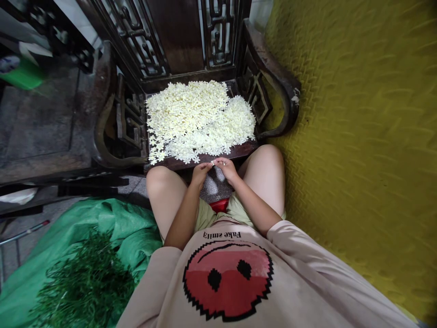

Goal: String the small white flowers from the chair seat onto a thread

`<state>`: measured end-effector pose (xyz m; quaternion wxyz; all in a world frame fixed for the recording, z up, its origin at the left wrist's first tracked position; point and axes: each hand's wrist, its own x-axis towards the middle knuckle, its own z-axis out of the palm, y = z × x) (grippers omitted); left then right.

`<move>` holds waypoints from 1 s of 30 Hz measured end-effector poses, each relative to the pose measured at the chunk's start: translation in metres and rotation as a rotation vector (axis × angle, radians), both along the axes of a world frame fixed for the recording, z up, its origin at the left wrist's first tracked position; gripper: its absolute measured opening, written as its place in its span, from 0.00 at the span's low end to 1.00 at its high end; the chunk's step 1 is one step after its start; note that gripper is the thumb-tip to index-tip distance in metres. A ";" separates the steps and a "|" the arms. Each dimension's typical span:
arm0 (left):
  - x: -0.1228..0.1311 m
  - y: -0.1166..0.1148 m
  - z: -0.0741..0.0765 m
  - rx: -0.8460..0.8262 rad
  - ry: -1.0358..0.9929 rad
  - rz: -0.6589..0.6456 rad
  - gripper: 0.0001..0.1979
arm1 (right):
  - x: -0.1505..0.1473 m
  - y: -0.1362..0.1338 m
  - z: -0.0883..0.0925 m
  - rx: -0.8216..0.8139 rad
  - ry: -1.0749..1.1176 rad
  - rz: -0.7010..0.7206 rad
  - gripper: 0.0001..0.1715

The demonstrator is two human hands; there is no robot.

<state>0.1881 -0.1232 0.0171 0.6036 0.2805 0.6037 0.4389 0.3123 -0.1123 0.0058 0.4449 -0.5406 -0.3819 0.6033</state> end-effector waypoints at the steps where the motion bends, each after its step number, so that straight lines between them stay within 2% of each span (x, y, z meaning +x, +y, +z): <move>1: 0.000 0.000 0.000 0.008 0.002 0.000 0.14 | -0.001 0.000 -0.001 0.004 -0.010 0.005 0.17; 8: 0.002 -0.001 -0.001 0.019 -0.005 0.075 0.12 | -0.004 -0.006 0.000 0.106 -0.194 -0.048 0.15; 11: 0.001 0.001 -0.002 -0.006 -0.027 0.128 0.11 | -0.004 -0.006 0.006 0.168 -0.219 0.016 0.16; 14: -0.001 0.002 -0.002 -0.056 -0.072 0.154 0.11 | -0.003 -0.004 0.010 0.149 -0.172 0.110 0.19; 21: -0.001 0.003 -0.002 -0.114 -0.207 0.128 0.13 | 0.003 0.000 0.006 0.063 -0.106 0.170 0.24; 26: -0.003 0.002 -0.001 -0.121 -0.212 0.119 0.14 | 0.005 0.001 0.012 0.049 -0.080 0.213 0.25; 30: -0.007 0.002 0.002 -0.156 -0.269 0.049 0.17 | 0.005 0.000 0.017 0.061 -0.079 0.197 0.24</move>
